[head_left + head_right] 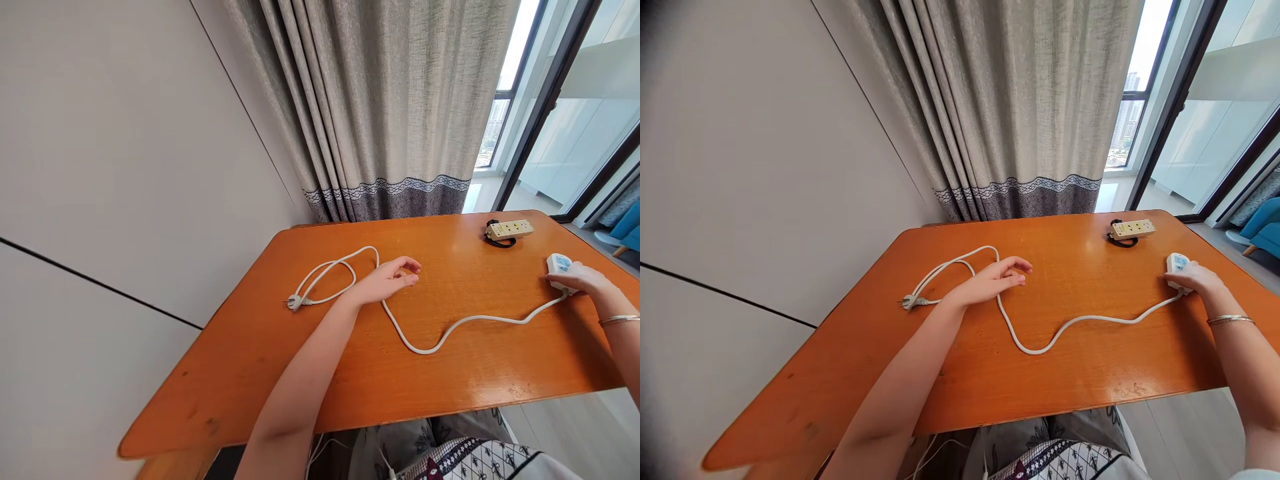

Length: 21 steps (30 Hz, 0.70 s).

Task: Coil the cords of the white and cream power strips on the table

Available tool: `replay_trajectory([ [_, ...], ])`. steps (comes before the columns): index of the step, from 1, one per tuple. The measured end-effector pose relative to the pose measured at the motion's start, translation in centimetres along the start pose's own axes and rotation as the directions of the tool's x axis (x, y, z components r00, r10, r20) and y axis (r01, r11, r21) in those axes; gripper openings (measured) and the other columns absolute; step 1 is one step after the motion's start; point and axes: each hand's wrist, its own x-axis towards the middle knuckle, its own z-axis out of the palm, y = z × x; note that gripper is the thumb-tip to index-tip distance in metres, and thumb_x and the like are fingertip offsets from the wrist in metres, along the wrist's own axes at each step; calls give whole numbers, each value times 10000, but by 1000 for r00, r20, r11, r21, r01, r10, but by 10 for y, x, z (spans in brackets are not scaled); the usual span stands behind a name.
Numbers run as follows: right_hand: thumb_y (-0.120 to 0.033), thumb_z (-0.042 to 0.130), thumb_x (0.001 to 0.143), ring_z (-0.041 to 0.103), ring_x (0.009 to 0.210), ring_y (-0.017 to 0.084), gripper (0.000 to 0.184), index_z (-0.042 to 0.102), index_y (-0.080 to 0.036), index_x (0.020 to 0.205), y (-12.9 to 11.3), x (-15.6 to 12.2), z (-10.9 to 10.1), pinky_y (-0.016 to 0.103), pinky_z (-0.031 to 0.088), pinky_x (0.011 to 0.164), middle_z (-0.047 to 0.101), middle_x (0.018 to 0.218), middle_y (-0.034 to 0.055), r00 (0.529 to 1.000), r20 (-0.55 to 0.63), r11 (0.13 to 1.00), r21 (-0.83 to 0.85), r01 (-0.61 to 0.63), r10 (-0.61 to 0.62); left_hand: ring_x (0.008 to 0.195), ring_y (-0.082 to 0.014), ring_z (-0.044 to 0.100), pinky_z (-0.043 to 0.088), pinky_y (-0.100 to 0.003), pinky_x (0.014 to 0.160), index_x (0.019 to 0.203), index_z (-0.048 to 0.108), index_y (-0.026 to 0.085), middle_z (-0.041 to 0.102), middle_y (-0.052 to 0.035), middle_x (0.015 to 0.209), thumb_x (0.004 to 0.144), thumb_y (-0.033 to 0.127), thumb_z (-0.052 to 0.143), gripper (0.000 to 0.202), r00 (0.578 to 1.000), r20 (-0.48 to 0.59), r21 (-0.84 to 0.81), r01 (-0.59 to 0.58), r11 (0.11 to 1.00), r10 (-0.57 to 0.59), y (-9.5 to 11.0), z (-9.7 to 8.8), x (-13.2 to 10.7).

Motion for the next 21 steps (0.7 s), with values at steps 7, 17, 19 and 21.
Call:
replay_trajectory([
  [7, -367, 777, 681, 646, 700, 235, 543, 609, -182, 1163, -59, -95, 20, 342, 518, 599, 685, 851, 86, 802, 385, 882, 317, 350, -456, 885, -177, 637, 494, -316, 798, 1051, 643, 193, 685, -98, 1134, 855, 382, 656, 273, 997, 40, 89, -76, 993, 73, 2, 11, -1],
  [17, -228, 706, 772, 630, 1090, 332, 616, 483, -191, 1345, -164, -205, 68, 528, 543, 911, 633, 1232, 169, -72, -8, -72, 269, 961, -997, 1313, -304, 500, 322, -460, 1146, 1260, 594, 231, 576, -120, 1395, 835, 230, 626, 427, 822, -199, 591, -333, 735, 533, 38, 38, -20],
  [19, -237, 660, 839, 616, 1134, 334, 577, 447, -178, 1373, -171, -215, 71, 520, 555, 910, 611, 1248, 190, -153, -66, -165, 269, 949, -986, 1353, -324, 460, 289, -470, 1164, 1311, 562, 222, 527, -126, 1454, 805, 230, 655, 515, 814, -276, 625, -253, 738, 512, 39, 33, -22],
  [21, -247, 624, 886, 593, 1192, 329, 582, 405, -198, 1424, -176, -221, 70, 515, 552, 942, 577, 1305, 189, -192, -106, -213, 257, 943, -976, 1332, -350, 475, 305, -477, 1144, 1318, 558, 215, 546, -132, 1429, 780, 265, 697, 558, 825, -357, 604, -153, 782, 438, 38, 25, -22],
])
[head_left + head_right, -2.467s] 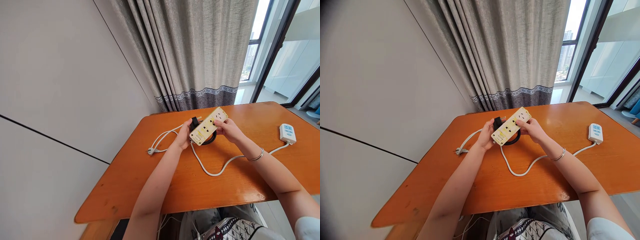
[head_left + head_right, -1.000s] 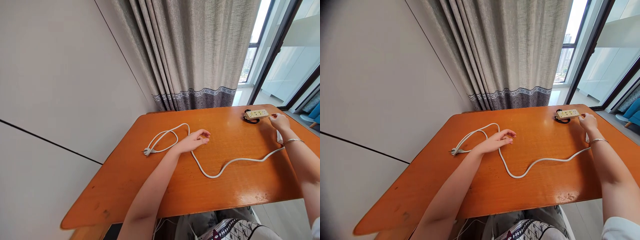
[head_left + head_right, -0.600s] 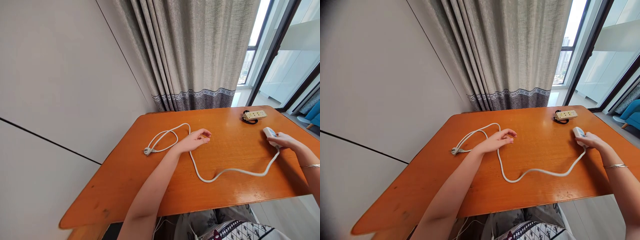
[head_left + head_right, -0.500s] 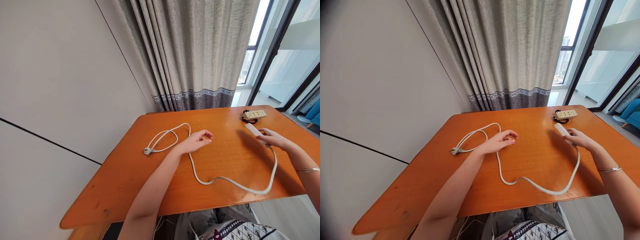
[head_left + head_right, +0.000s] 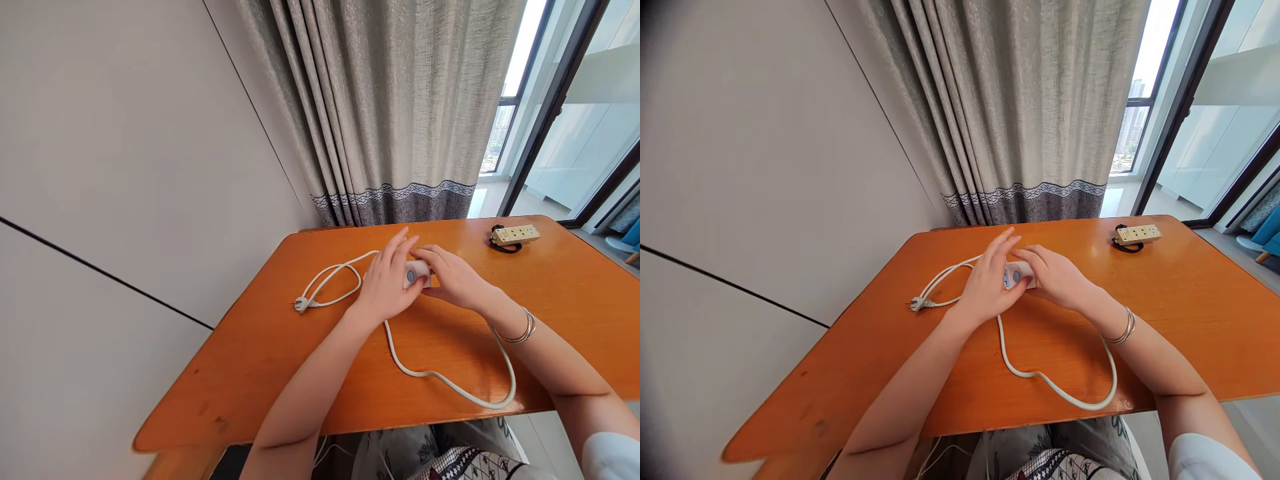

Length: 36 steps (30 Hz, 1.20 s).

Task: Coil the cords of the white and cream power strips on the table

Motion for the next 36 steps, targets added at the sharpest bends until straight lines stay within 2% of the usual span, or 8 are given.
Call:
replay_trajectory([
  [7, -251, 622, 884, 600, 1212, 303, 724, 304, -221, 1533, 3, 1, -8, 463, 570, 916, 512, 1407, 178, 960, -5, 960, -2, -281, 281, 1003, -283, 635, 468, -386, 914, 1043, 651, 222, 704, -73, 1050, 810, 410, 696, 303, 980, 39, -34, 196, 980, -195, -17, -14, 9],
  [12, -334, 534, 943, 650, 669, 172, 306, 602, -168, 1191, 25, -6, -44, 282, 510, 631, 675, 738, 34, 813, 198, 792, 194, -579, 547, 954, -221, 632, 492, -346, 844, 1227, 554, 198, 665, -78, 1079, 810, 401, 641, 472, 941, -173, -196, 257, 946, -291, -39, -23, 13],
  [16, -517, 502, 953, 432, 496, 98, 376, 642, -170, 913, 20, -3, -58, 226, 333, 491, 495, 582, -36, 825, 72, 745, 392, -539, 560, 692, -163, 576, 455, -285, 637, 1107, 623, 176, 639, -24, 855, 754, 364, 591, 401, 924, 153, -463, 380, 800, -350, -40, -27, 14],
  [23, -476, 526, 954, 526, 698, 133, 354, 699, -172, 897, -2, 7, -40, 247, 401, 642, 622, 757, 14, 908, -8, 832, 404, -381, 420, 743, -200, 632, 475, -302, 671, 719, 651, 140, 653, -85, 747, 829, 516, 612, 394, 879, 477, -738, 390, 551, 16, -9, -13, 5],
  [28, -407, 585, 918, 429, 565, 104, 308, 672, -173, 1099, 3, 3, -36, 245, 365, 556, 482, 634, -47, 863, 82, 756, 445, -479, 498, 411, -56, 395, 379, -206, 474, 732, 579, 153, 375, 66, 542, 886, 481, 630, 366, 949, 265, -925, 300, 236, -169, 2, -21, 6],
  [31, -375, 613, 883, 541, 627, 128, 426, 557, -172, 1253, 9, 1, -32, 268, 469, 606, 518, 689, -42, 834, 254, 590, 607, -532, 490, 377, -26, 286, 391, -172, 481, 729, 542, 166, 295, 88, 543, 990, 370, 510, 333, 918, 43, -990, 92, 105, -394, 4, -37, 13],
  [34, -363, 556, 910, 636, 789, 167, 409, 500, -177, 1270, 12, 2, -23, 330, 531, 743, 604, 797, 13, 829, 267, 498, 695, -518, 491, 383, -23, 315, 404, -167, 486, 746, 548, 177, 418, 72, 564, 1012, 354, 470, 329, 857, -129, -988, -69, 138, -499, -1, -47, 18],
  [36, -342, 476, 949, 636, 775, 169, 391, 476, -177, 1303, 13, 3, -14, 343, 527, 755, 611, 804, 22, 829, 167, 561, 663, -496, 534, 393, -23, 362, 404, -181, 470, 758, 567, 179, 573, 38, 648, 981, 385, 528, 306, 852, -232, -959, -119, 259, -469, -8, -47, 19],
])
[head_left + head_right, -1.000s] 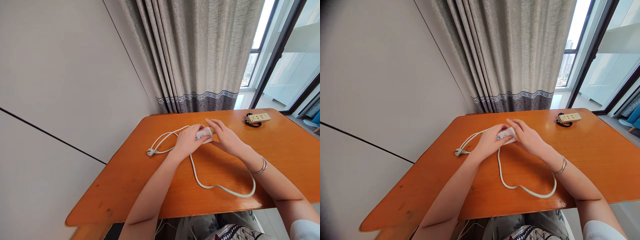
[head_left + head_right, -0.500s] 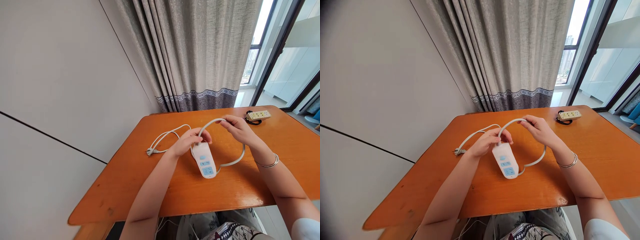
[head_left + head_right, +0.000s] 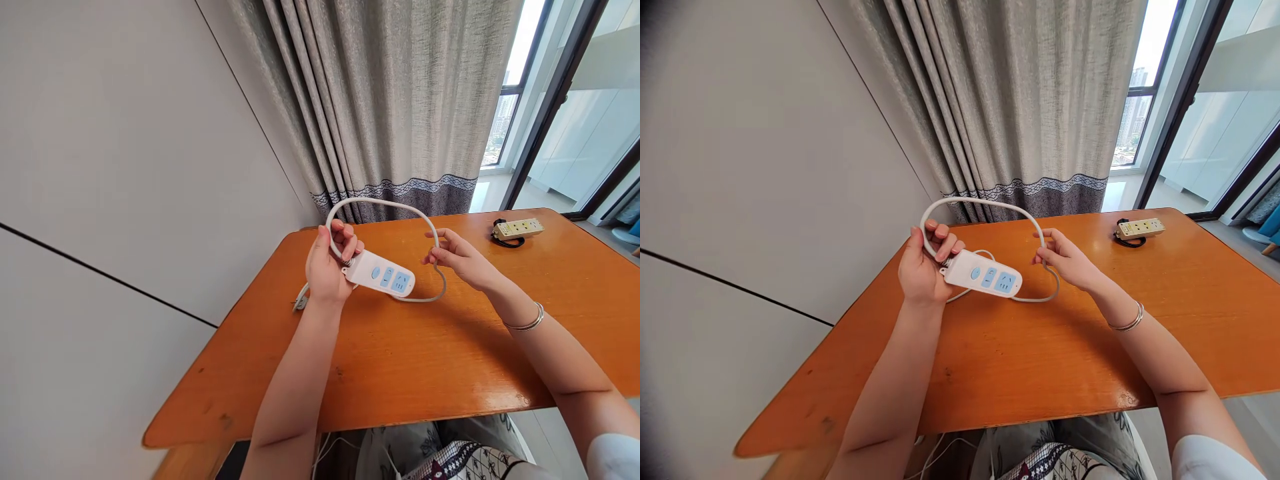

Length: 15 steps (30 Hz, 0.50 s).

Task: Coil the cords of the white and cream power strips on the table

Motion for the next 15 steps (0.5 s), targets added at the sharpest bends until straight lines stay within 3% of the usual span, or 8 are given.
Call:
replay_trajectory([
  [3, -271, 380, 975, 601, 695, 182, 437, 454, -166, 1392, 7, 1, 7, 346, 498, 704, 605, 786, 35, 979, -166, 932, -358, 56, -122, 438, -47, 479, 393, -202, 439, 813, 588, 186, 730, -37, 866, 893, 470, 645, 301, 981, 156, 174, -144, 974, 117, -9, -9, -1],
  [5, -234, 370, 977, 601, 716, 206, 462, 461, -162, 1424, 7, -1, 10, 345, 476, 690, 634, 834, 70, 971, -149, 794, -605, 61, -188, 501, -75, 573, 428, -210, 464, 863, 582, 190, 756, -78, 985, 874, 508, 659, 327, 952, 270, 277, -218, 936, 142, -16, -12, -4],
  [7, -230, 378, 987, 617, 762, 226, 466, 462, -162, 1440, 2, -6, 13, 340, 470, 691, 656, 906, 102, 980, -61, 678, -730, 87, -191, 595, -105, 659, 498, -228, 547, 908, 561, 193, 756, -107, 1065, 911, 506, 610, 316, 928, 345, 371, -271, 888, 140, -23, -12, -9],
  [11, -248, 435, 989, 615, 749, 215, 461, 441, -149, 1439, -15, -21, 24, 325, 473, 673, 642, 945, 110, 984, 77, 616, -770, 163, -163, 899, -180, 744, 572, -327, 811, 1013, 521, 200, 728, -149, 1181, 1001, 421, 473, 227, 848, 519, 510, -406, 758, 105, -36, -11, -18],
  [15, -224, 531, 942, 568, 697, 181, 358, 490, -137, 1287, -26, -31, 35, 310, 462, 649, 617, 903, 80, 962, 206, 695, -666, 271, -177, 1136, -215, 683, 535, -388, 961, 1094, 533, 206, 707, -148, 1239, 1013, 329, 431, 180, 707, 705, 600, -637, 485, 56, -45, -9, -25],
])
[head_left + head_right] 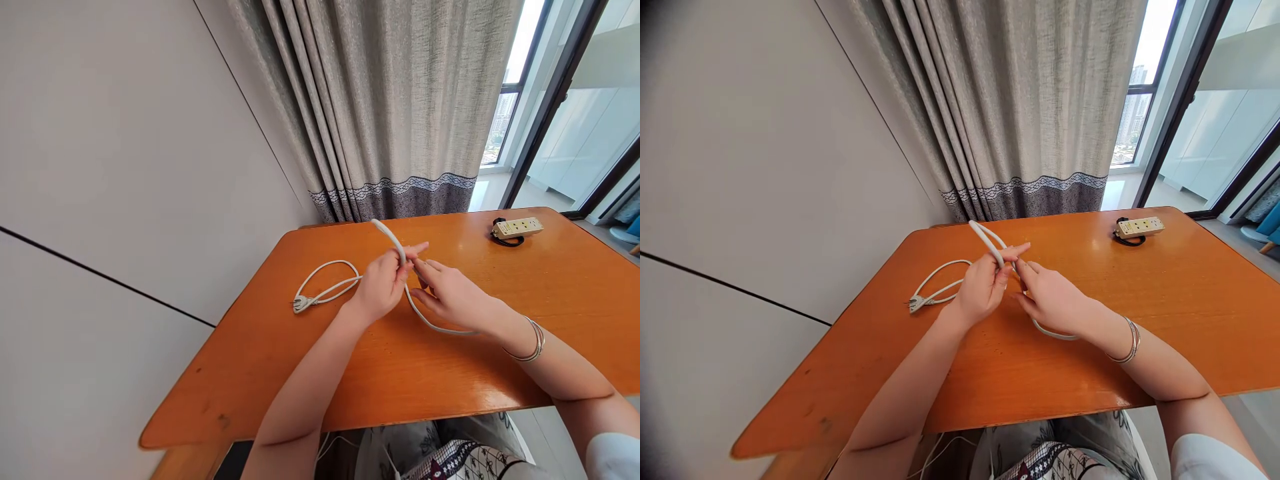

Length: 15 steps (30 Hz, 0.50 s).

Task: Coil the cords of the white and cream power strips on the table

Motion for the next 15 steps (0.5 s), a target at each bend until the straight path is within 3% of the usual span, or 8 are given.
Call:
replay_trajectory([
  [3, -226, 585, 911, 525, 659, 150, 159, 512, -167, 1040, -6, -1, -1, 286, 437, 612, 604, 860, 53, 999, 40, 983, 186, 10, -18, 1140, -231, 674, 522, -405, 979, 1082, 574, 205, 726, -131, 1185, 994, 309, 427, 200, 998, 52, 187, -48, 981, 39, 3, 3, -1],
  [7, -279, 631, 898, 515, 636, 125, 184, 466, -198, 899, -12, -1, -3, 275, 440, 605, 620, 822, 20, 981, 196, 882, 463, -90, -2, 937, -253, 708, 522, -385, 872, 943, 616, 204, 749, -131, 987, 969, 303, 445, 200, 999, 21, 349, 25, 937, -35, 9, 6, 0],
  [11, -264, 631, 896, 562, 663, 127, 243, 480, -188, 1070, -11, -1, -3, 270, 459, 618, 664, 855, 8, 943, 333, 810, 556, -186, -12, 766, -239, 663, 479, -327, 743, 858, 612, 214, 710, -105, 831, 927, 344, 519, 175, 991, -57, 383, 136, 914, -124, 7, 4, 3],
  [15, -204, 594, 918, 568, 646, 141, 409, 450, -156, 1299, -5, -4, -11, 274, 438, 609, 663, 797, 4, 941, 337, 930, 339, -142, 21, 631, -199, 578, 400, -279, 648, 892, 599, 211, 641, -39, 701, 876, 330, 604, 120, 948, -197, 302, 301, 905, -250, 1, -11, 7],
])
